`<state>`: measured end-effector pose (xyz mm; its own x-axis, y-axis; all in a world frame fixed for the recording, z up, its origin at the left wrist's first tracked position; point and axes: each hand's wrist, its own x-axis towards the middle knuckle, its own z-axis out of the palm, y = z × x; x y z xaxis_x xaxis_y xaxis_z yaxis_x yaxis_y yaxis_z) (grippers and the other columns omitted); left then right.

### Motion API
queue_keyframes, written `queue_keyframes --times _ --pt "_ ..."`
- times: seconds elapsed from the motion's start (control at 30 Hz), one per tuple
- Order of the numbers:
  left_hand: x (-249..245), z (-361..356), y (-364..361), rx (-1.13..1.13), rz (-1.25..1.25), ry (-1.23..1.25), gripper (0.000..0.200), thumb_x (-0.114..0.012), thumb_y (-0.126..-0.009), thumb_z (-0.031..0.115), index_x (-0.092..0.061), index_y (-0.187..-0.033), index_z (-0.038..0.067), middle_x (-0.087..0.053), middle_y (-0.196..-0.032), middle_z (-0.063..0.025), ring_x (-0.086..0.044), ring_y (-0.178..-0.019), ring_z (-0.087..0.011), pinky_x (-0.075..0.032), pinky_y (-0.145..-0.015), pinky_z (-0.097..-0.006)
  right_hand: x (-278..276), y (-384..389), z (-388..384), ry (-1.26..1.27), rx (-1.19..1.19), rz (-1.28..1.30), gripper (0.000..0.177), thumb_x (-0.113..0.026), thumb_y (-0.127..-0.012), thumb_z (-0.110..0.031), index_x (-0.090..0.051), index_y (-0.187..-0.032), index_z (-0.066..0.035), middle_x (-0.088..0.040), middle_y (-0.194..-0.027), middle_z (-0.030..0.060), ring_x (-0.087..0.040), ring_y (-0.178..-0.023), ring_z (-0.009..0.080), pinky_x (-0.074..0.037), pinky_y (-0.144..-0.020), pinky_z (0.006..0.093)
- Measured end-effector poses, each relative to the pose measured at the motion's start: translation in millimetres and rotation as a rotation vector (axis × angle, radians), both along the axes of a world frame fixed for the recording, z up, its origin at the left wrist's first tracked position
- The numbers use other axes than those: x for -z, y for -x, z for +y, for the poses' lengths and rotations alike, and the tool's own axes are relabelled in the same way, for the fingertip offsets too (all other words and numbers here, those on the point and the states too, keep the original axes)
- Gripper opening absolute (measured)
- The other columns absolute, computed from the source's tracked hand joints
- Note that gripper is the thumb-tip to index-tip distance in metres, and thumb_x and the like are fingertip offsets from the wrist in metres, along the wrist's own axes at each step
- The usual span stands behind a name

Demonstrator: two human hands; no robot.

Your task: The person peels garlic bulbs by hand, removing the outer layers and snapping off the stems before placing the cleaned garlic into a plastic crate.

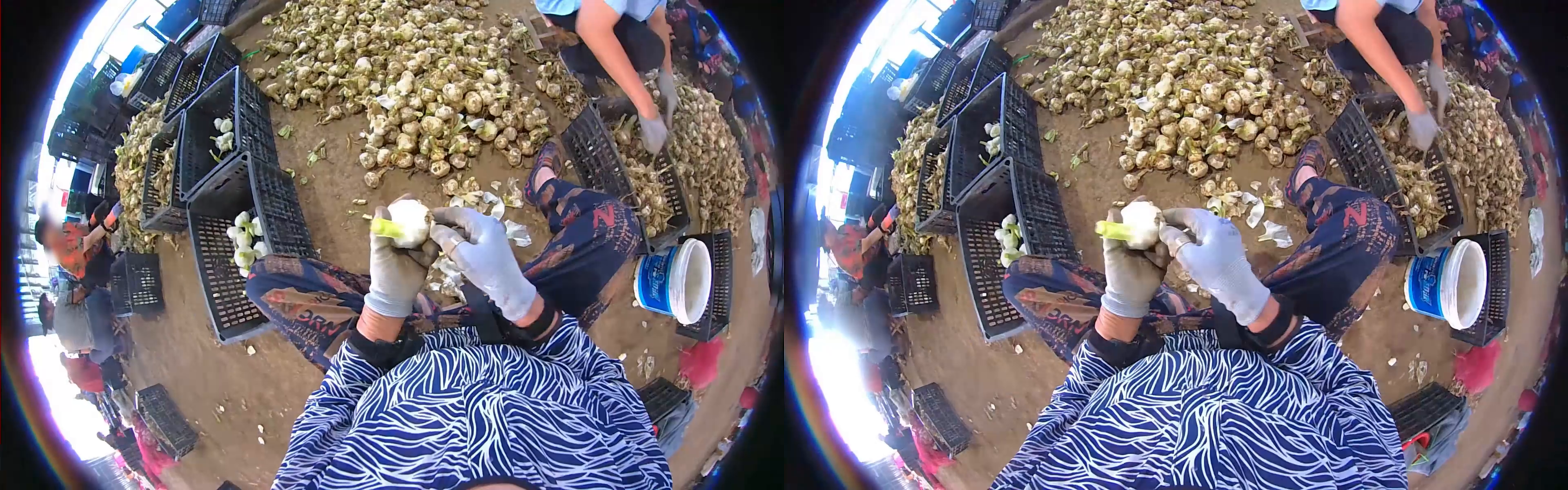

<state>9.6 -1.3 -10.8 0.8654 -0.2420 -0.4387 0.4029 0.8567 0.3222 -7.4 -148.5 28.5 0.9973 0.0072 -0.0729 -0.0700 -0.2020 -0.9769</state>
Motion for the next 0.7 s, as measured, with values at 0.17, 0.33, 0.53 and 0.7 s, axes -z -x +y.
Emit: queue_keyframes --times 0.17,0.33,0.53,0.7 --pt "-4.6 0.0 5.9 0.017 -0.255 -0.295 0.052 -0.049 -0.095 0.053 -0.051 -0.128 0.013 -0.064 -0.098 -0.0017 -0.061 -0.076 -0.0135 -0.045 -0.054 -0.0245 -0.1 -4.9 7.7 0.134 0.027 -0.037 0.019 -0.064 -0.087 -0.016 -0.069 -0.099 -0.002 -0.069 -0.089 0.0157 -0.069 -0.076 0.0273 -0.052 -0.065 0.0349" --pt "-3.0 5.8 6.3 0.083 -0.205 -0.214 0.053 -0.049 -0.095 0.054 -0.051 -0.129 0.014 -0.063 -0.094 -0.0029 -0.059 -0.070 -0.0149 -0.044 -0.053 -0.0257 24.6 -25.0 6.8 0.469 0.092 -0.229 0.009 -0.059 -0.086 -0.012 -0.063 -0.085 -0.004 -0.065 -0.078 0.0170 -0.063 -0.077 0.0373 -0.051 -0.070 0.0439" --pt "6.0 9.8 3.0 0.051 0.005 -0.208 0.050 -0.048 -0.095 0.059 -0.058 -0.119 0.016 -0.065 -0.095 -0.0018 -0.058 -0.064 -0.0136 -0.048 -0.051 -0.0282 16.2 -20.4 1.2 0.245 0.110 -0.210 0.015 -0.062 -0.084 -0.008 -0.067 -0.099 -0.006 -0.065 -0.094 0.0109 -0.064 -0.087 0.0322 -0.052 -0.073 0.0383" --pt "15.9 -8.2 1.4 -0.162 -0.129 -0.368 0.043 -0.045 -0.101 0.046 -0.055 -0.118 0.008 -0.063 -0.099 -0.0038 -0.060 -0.090 -0.0161 -0.049 -0.085 -0.0309 5.1 -10.6 21.5 0.357 -0.016 -0.354 0.018 -0.066 -0.083 -0.013 -0.067 -0.101 -0.008 -0.064 -0.094 0.0098 -0.064 -0.085 0.0298 -0.052 -0.072 0.0374"
